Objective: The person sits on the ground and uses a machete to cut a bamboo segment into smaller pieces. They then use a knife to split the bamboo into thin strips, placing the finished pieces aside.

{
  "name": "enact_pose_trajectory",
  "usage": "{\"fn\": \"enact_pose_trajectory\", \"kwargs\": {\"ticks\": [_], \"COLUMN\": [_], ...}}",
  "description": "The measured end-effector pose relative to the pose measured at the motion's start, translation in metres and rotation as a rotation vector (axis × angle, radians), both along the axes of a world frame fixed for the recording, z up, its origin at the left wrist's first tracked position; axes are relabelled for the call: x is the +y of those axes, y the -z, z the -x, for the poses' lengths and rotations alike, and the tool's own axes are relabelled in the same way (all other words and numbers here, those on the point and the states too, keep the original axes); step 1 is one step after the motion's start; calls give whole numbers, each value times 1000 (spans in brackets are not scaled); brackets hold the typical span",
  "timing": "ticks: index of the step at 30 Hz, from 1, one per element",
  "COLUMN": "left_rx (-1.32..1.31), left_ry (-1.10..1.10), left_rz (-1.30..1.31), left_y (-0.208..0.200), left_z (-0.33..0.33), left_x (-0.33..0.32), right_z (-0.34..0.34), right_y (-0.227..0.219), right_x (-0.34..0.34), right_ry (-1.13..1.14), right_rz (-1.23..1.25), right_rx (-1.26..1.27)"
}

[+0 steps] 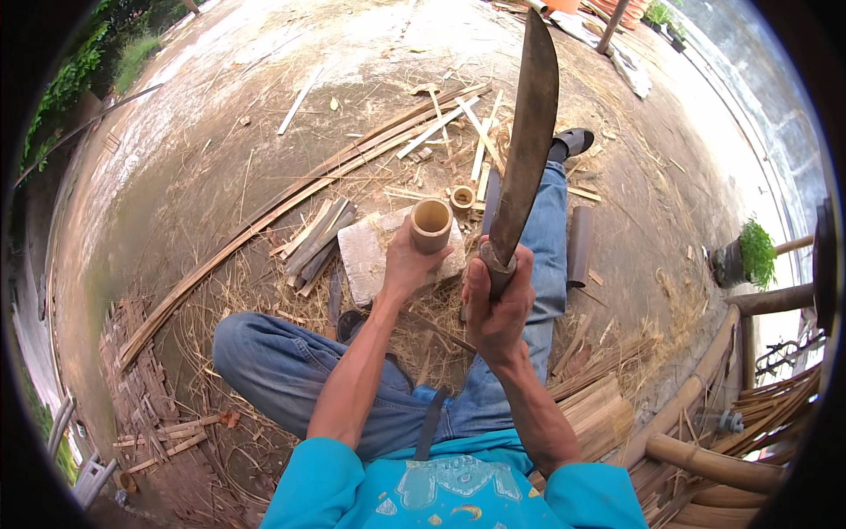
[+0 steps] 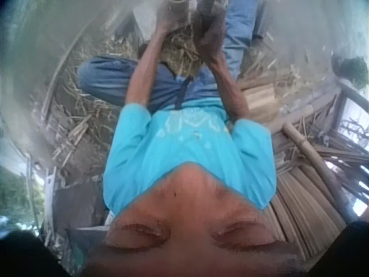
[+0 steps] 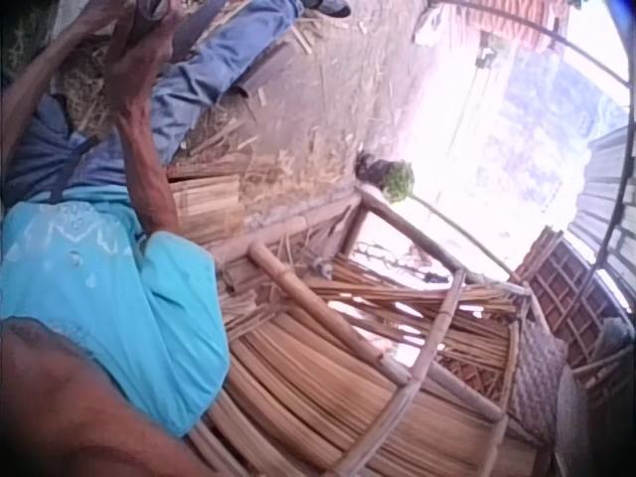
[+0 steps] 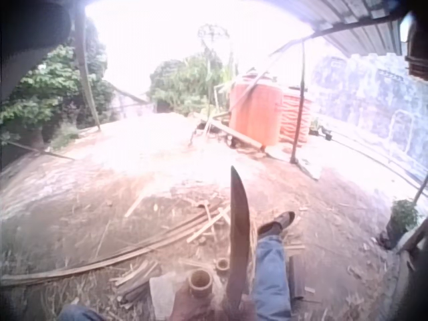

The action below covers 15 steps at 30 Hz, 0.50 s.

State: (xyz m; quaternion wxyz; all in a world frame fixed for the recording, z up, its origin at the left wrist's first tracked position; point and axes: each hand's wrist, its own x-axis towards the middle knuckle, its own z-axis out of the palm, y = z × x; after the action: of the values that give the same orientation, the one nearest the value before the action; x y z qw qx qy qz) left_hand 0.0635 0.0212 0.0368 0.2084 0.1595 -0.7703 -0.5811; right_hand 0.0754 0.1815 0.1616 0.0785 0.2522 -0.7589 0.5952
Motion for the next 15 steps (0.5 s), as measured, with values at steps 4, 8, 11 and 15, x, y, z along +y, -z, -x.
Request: {"fn": "enact_pose_trajectory", "kwargs": {"ticks": [4,8,11,15], "left_rx": [4,24,0,35], "left_ry": [74,100,130,206], "left_rz": [-117,-168,-177,-194], "left_y": [-11,-5,-7,-10], "left_z": [0,-2,-1,0], "left_x": [-5,-4,-5,-1], "right_z": [22,26,34,46], "right_y": [63,65,61,71], "right_x": [-4,-4,2,10], "right_ry": [-152,-184,-287,-172], "right_rz": [-456,-409,-365,-512], "right_rx": [-229,-205,-357,-211]}}
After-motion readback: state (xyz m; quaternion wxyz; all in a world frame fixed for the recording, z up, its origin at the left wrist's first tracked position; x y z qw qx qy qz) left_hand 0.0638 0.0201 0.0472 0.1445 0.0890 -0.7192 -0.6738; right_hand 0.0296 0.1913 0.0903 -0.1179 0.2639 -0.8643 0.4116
